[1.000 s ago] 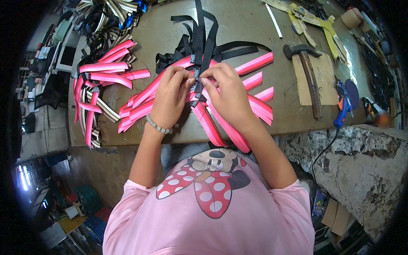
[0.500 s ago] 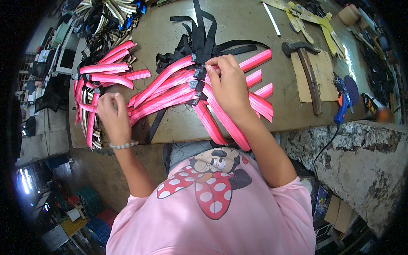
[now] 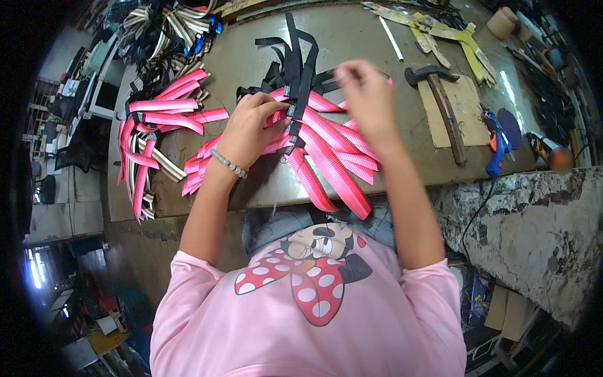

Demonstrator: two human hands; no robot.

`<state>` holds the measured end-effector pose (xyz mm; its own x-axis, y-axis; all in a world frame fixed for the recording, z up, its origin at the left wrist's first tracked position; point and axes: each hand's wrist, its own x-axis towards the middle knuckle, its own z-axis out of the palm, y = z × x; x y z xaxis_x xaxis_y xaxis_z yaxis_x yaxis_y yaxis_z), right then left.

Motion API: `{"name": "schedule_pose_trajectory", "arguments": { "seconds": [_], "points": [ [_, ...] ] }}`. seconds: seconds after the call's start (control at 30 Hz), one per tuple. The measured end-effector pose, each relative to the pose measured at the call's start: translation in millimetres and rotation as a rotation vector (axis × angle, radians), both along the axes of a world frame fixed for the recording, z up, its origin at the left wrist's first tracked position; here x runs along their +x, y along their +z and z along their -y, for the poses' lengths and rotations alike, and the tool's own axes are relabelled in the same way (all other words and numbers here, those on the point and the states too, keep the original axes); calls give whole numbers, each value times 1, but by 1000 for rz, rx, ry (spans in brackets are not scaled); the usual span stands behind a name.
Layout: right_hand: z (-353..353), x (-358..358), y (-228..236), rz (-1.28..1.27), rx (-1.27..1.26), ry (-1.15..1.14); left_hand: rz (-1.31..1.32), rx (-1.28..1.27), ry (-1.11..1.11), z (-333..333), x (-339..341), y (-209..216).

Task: The person repeatedly picks up pink and black webbing straps and fastens them together using small black plastic clips. They work one at a time, aligning the strap ends and snapping the clips to secure them, then placing the finished units on the table.

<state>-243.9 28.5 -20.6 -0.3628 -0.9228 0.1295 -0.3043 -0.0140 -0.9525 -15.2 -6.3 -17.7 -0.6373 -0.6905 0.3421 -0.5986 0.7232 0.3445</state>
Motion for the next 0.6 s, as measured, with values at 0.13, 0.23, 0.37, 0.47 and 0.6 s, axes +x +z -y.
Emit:
{"name": "schedule_pose_trajectory", "arguments": {
  "seconds": [0.13,0.23,0.37,0.47,0.6],
  "points": [
    [13,-88,2,-552,-313,-268,190,-150,-57,-4,-2,20],
    [12,-124,-19,-822,-274,-269,-28,-174,10,-17,-3,49],
    [8,-131,-31,-731,-241,-318,-539,314,215,-29,11,63],
    [7,-113,-10,-747,-169,-332,-467,644,245,-20,9,40],
    [-10,-54,22,-132,-271,-165,-183,-25,344,-22,7,9]
  ]
}}
